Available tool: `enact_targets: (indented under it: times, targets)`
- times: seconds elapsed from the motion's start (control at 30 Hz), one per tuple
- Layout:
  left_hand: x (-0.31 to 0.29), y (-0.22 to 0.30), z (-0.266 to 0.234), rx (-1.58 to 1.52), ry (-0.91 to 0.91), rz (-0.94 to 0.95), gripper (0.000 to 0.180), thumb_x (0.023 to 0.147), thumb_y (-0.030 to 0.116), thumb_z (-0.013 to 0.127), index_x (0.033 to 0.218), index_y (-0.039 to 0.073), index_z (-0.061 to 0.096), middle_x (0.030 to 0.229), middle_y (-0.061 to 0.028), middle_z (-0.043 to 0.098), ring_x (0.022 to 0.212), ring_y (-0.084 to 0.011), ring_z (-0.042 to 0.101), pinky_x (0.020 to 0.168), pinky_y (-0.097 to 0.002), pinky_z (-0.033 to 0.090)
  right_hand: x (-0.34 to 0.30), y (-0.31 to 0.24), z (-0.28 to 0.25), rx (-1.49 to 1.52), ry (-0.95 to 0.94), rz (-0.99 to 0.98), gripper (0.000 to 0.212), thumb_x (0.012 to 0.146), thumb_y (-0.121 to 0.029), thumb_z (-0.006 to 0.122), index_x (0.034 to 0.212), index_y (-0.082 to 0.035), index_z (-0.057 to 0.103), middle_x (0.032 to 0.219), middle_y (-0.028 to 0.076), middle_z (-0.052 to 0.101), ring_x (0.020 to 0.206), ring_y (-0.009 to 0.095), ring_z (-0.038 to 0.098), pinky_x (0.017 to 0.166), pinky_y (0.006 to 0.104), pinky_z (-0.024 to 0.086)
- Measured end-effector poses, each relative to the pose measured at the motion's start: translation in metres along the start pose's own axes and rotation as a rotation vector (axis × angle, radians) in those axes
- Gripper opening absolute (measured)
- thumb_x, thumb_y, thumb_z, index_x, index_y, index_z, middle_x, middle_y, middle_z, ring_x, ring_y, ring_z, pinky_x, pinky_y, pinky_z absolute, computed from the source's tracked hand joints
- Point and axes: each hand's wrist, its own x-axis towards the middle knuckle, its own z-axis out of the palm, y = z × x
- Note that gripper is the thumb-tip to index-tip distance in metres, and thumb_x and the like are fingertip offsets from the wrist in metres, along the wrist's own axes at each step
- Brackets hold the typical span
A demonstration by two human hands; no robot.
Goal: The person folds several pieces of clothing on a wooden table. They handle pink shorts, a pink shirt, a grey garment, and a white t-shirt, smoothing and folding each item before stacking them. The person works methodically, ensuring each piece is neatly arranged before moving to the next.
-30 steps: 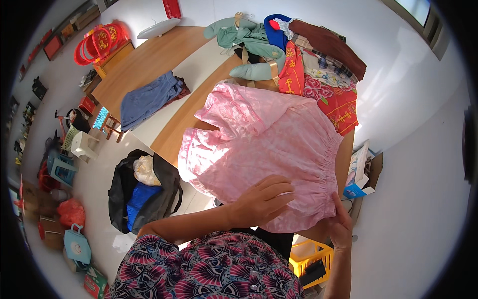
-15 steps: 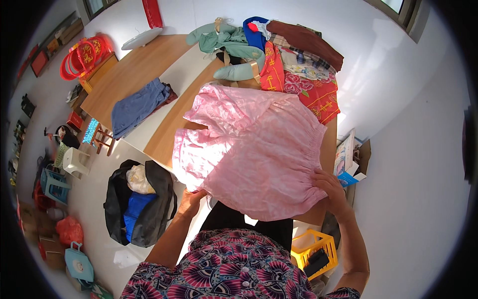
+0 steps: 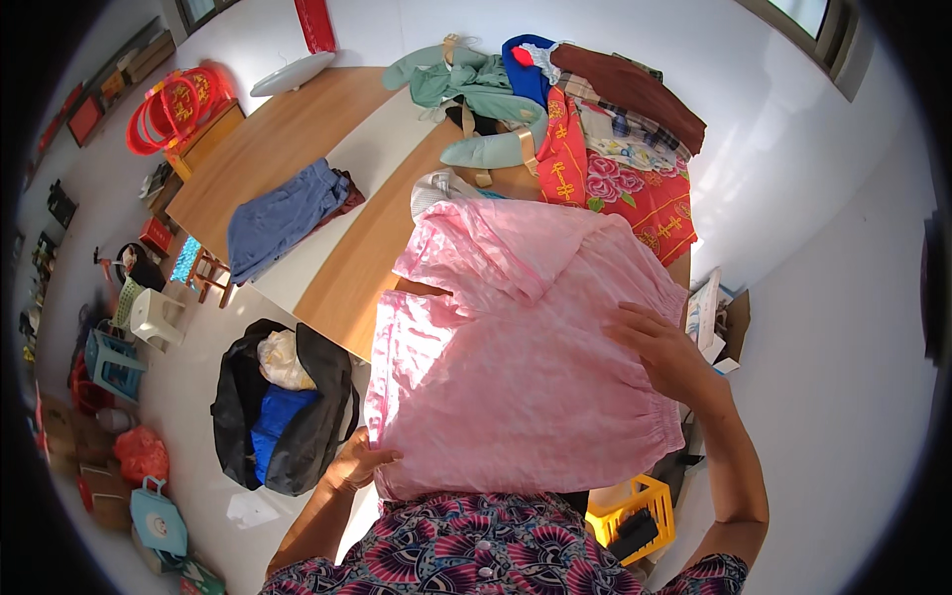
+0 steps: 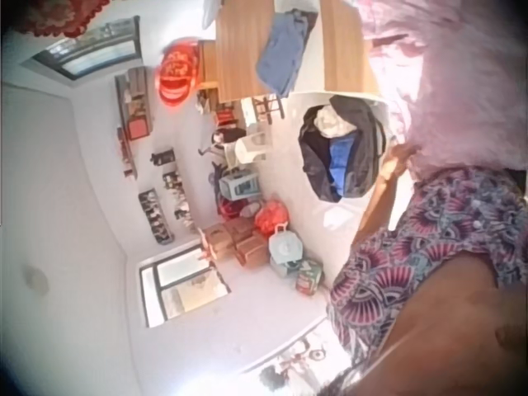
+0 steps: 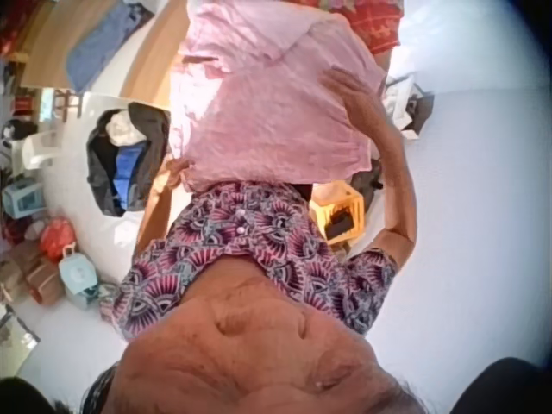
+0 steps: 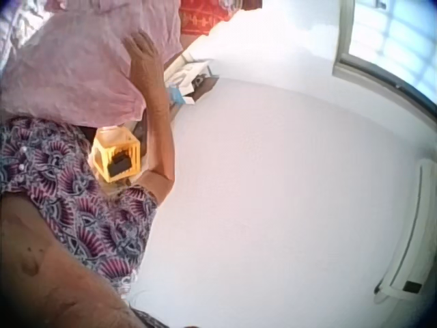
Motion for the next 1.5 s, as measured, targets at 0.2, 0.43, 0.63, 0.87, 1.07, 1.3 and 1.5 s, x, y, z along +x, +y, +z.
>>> enact_targets:
  times: [0.2, 0.43, 0.63, 0.87, 1.07, 1.3, 1.5]
  targets:
    - [-0.004, -0.006, 0.009, -0.15, 0.02, -0.053, 0.046, 0.081, -0.001, 0.069, 0.126, -0.003, 0.056, 0.107, -0.008, 0.066, 0.093, -0.0177, 0.064, 0.082, -0.032, 0.054, 0.151, 0.026, 0.04, -0.251, -0.521, -0.197, 0.057, 0.08, 0.007, 0.054, 0.133, -0.015, 0.057, 0.14, 0.011, 0.052, 0.134, 0.03, 0.044, 0.102, 0.0422, 0.045]
    - [-0.002, -0.008, 0.007, -0.092, 0.04, -0.05, 0.05, 0.081, 0.0, 0.071, 0.129, -0.002, 0.054, 0.109, -0.0083, 0.066, 0.096, -0.0173, 0.064, 0.085, -0.0326, 0.054, 0.234, 0.104, 0.059, -0.174, 0.672, 0.23, 0.071, 0.083, 0.004, 0.057, 0.149, -0.015, 0.038, 0.149, 0.022, 0.038, 0.132, 0.037, 0.046, 0.102, 0.0449, 0.044]
    - [0.002, -0.01, 0.004, -0.167, -0.007, -0.127, 0.049, 0.083, 0.001, 0.072, 0.128, -0.002, 0.055, 0.11, -0.0091, 0.066, 0.097, -0.018, 0.065, 0.086, -0.0336, 0.054, 0.194, 0.065, 0.076, -0.029, 0.108, -0.178, 0.056, 0.079, 0.001, 0.064, 0.131, -0.019, 0.06, 0.116, 0.014, 0.058, 0.11, 0.032, 0.057, 0.093, 0.0388, 0.048]
    - [0.006, -0.023, -0.003, -0.132, -0.002, -0.134, 0.051, 0.081, 0.002, 0.075, 0.128, -0.003, 0.056, 0.112, -0.0097, 0.067, 0.1, -0.0192, 0.065, 0.088, -0.0348, 0.054, 0.215, 0.04, 0.061, -0.204, -0.347, -0.33, 0.03, 0.076, -0.007, 0.068, 0.105, -0.012, 0.067, 0.101, 0.011, 0.062, 0.103, 0.031, 0.06, 0.083, 0.0406, 0.05]
    - [0.01, -0.019, 0.0, -0.037, -0.023, -0.105, 0.051, 0.08, 0.004, 0.077, 0.127, -0.003, 0.057, 0.111, -0.0091, 0.068, 0.1, -0.0175, 0.065, 0.088, -0.0327, 0.054, 0.208, 0.037, 0.066, -0.227, -0.631, -0.259, 0.024, 0.079, -0.023, 0.071, 0.094, -0.006, 0.063, 0.093, 0.014, 0.068, 0.091, 0.034, 0.067, 0.077, 0.0461, 0.051]
    - [0.012, -0.016, -0.003, -0.012, -0.051, -0.156, 0.068, 0.08, 0.009, 0.079, 0.138, -0.003, 0.047, 0.124, -0.0103, 0.062, 0.114, -0.0182, 0.059, 0.098, -0.0341, 0.048, 0.203, 0.024, 0.053, -0.248, -0.722, -0.123, 0.023, 0.081, -0.027, 0.069, 0.084, -0.004, 0.063, 0.084, 0.015, 0.067, 0.085, 0.035, 0.066, 0.071, 0.0452, 0.051]
    - [0.013, -0.011, -0.001, -0.043, -0.092, -0.183, 0.079, 0.08, 0.008, 0.079, 0.146, -0.001, 0.036, 0.134, -0.0115, 0.056, 0.123, -0.0202, 0.053, 0.105, -0.0367, 0.043, 0.25, 0.085, 0.017, 0.188, -0.248, -0.17, 0.016, 0.084, -0.017, 0.066, 0.082, -0.002, 0.06, 0.065, 0.011, 0.06, 0.058, 0.019, 0.061, 0.053, 0.0341, 0.047]
